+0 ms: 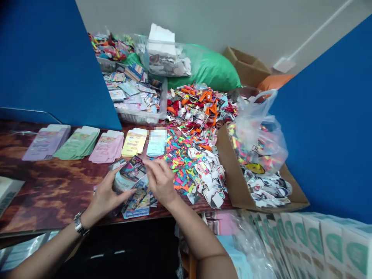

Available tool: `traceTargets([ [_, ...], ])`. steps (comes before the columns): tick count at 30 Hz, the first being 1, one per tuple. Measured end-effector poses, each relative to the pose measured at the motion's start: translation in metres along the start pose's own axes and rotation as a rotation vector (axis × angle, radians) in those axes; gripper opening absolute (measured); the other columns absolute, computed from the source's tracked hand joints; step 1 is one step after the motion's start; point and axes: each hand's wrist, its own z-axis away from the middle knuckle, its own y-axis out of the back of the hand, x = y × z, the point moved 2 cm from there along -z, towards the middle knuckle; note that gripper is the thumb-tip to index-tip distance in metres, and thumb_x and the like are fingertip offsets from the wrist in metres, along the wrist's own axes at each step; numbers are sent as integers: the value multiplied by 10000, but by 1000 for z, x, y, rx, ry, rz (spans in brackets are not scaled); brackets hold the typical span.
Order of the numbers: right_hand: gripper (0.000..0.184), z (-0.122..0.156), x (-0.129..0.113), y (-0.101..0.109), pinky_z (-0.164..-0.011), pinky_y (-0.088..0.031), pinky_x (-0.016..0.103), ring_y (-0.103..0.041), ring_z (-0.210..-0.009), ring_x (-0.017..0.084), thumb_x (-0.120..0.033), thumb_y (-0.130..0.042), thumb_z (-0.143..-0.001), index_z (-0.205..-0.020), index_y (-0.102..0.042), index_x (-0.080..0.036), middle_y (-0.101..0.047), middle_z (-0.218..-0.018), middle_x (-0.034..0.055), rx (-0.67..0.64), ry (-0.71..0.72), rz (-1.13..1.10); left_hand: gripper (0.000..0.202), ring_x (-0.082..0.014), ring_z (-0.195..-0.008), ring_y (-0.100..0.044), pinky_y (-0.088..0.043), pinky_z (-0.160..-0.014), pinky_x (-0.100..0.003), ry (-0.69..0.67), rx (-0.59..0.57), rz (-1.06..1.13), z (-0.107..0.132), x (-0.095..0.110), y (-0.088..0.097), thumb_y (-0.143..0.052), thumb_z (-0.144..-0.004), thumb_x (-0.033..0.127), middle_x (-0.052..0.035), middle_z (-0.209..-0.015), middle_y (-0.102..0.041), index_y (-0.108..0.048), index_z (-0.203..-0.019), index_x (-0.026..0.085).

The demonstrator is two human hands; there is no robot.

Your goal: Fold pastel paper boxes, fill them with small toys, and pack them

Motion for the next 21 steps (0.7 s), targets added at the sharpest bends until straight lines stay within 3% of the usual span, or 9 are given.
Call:
traceTargets([
  [3,285,6,1,4,-827,-528,328,-618,-936,180,-201,-517,-933,-1153,-681,-278,-642,-1007,70,-130,69,-3,737,-279,-1138,-593,-505,-963,-415,-26,13,2,-5,3,-3,-725,-751,452,-123,-1244,-581,-397,-1357,192],
  [5,261,3,17,17,-851,-515,338,-610,-971,187,-233,-523,-935,-1140,-679,-277,-645,-1034,67,-112,43,40,739,-281,-1141,-593,-503,-967,-418,-22,-6,-5,-6,2,-5,-720,-754,454,-126,-1254,-577,-390,-1363,194],
  [9,324,-10,89,66,-820,-487,333,-608,-888,192,-346,-466,-959,-1196,-632,-201,-645,-1028,90,61,-308,394,747,-289,-1158,-586,-498,-974,-423,7,-37,-10,-2,-1,-7,-716,-753,472,-135,-1276,-568,-389,-1364,194],
  [11,432,-13,128,85,-824,-467,345,-604,-917,222,-400,-516,-918,-1279,-577,-171,-620,-1117,130,-19,-531,673,745,-291,-1164,-586,-499,-975,-424,16,-63,-2,0,0,-9,-716,-751,477,-129,-1276,-573,-391,-1362,201],
  [13,489,-11,154,96,-824,-451,347,-593,-979,255,-433,-574,-871,-1286,-575,-175,-617,-1143,144,-101,-643,794,735,-287,-1171,-587,-502,-973,-416,24,-95,10,2,2,-12,-711,-756,472,-121,-1277,-578,-391,-1363,209],
  [16,499,-3,169,98,-810,-438,337,-594,-975,255,-414,-560,-870,-1311,-552,-180,-646,-1085,122,-114,-662,798,721,-282,-1183,-582,-502,-973,-402,28,-114,11,3,5,-14,-703,-766,463,-117,-1284,-577,-390,-1365,211],
  [21,431,3,165,105,-746,-423,312,-591,-783,209,-359,-507,-868,-1238,-581,-151,-657,-857,60,1,-602,624,728,-275,-1165,-591,-500,-974,-401,41,-139,10,1,4,-16,-709,-758,456,-112,-1272,-583,-389,-1362,205],
])
